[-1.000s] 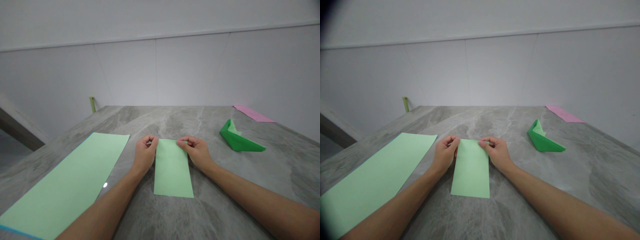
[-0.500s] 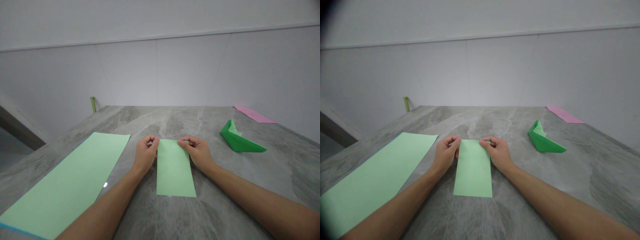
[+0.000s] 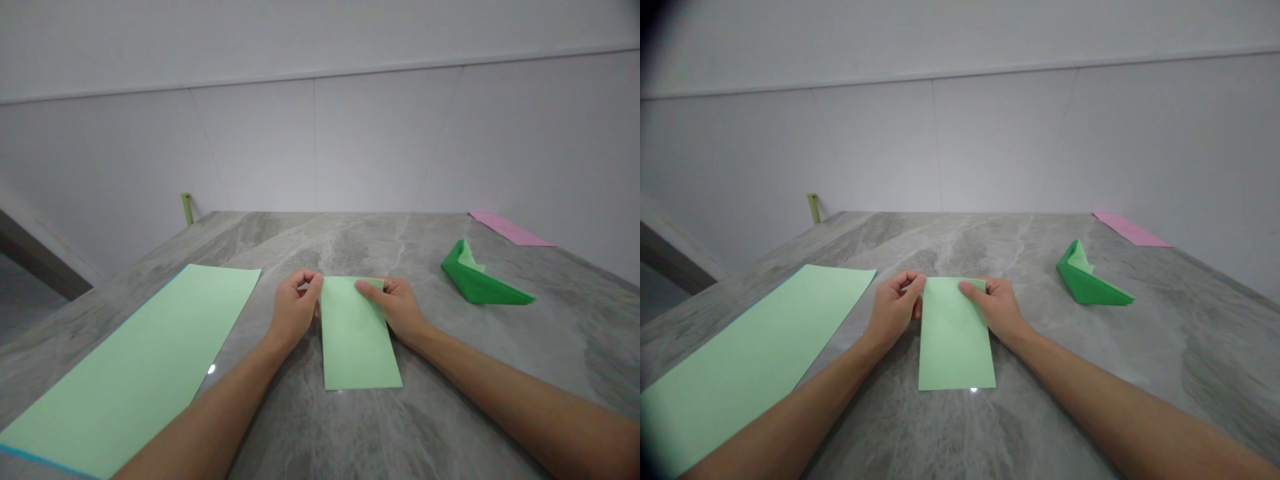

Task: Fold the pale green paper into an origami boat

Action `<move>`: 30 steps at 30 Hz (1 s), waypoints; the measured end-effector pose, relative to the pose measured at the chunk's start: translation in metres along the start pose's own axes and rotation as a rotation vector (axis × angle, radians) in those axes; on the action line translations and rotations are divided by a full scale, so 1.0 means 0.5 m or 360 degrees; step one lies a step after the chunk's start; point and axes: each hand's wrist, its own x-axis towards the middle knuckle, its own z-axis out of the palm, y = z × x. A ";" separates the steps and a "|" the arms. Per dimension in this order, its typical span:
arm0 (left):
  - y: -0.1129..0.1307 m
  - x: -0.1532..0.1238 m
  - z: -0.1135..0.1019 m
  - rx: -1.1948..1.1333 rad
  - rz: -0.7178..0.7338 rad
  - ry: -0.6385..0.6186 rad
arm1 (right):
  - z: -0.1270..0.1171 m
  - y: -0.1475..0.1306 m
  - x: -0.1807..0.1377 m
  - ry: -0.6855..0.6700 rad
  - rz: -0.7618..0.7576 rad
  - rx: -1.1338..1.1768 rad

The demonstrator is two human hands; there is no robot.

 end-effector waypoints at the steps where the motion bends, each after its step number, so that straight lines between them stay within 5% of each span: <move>1: -0.002 0.000 0.000 0.0001 0.0003 -0.0009 | 0.001 -0.002 -0.001 0.0027 0.0004 0.0015; 9: -0.001 -0.002 -0.002 0.0056 -0.0014 -0.0032 | 0.002 -0.001 0.000 0.0176 -0.0008 -0.0019; 30: 0.000 -0.003 -0.002 0.0016 -0.0014 -0.0122 | 0.006 -0.008 -0.005 0.0127 0.0097 -0.0028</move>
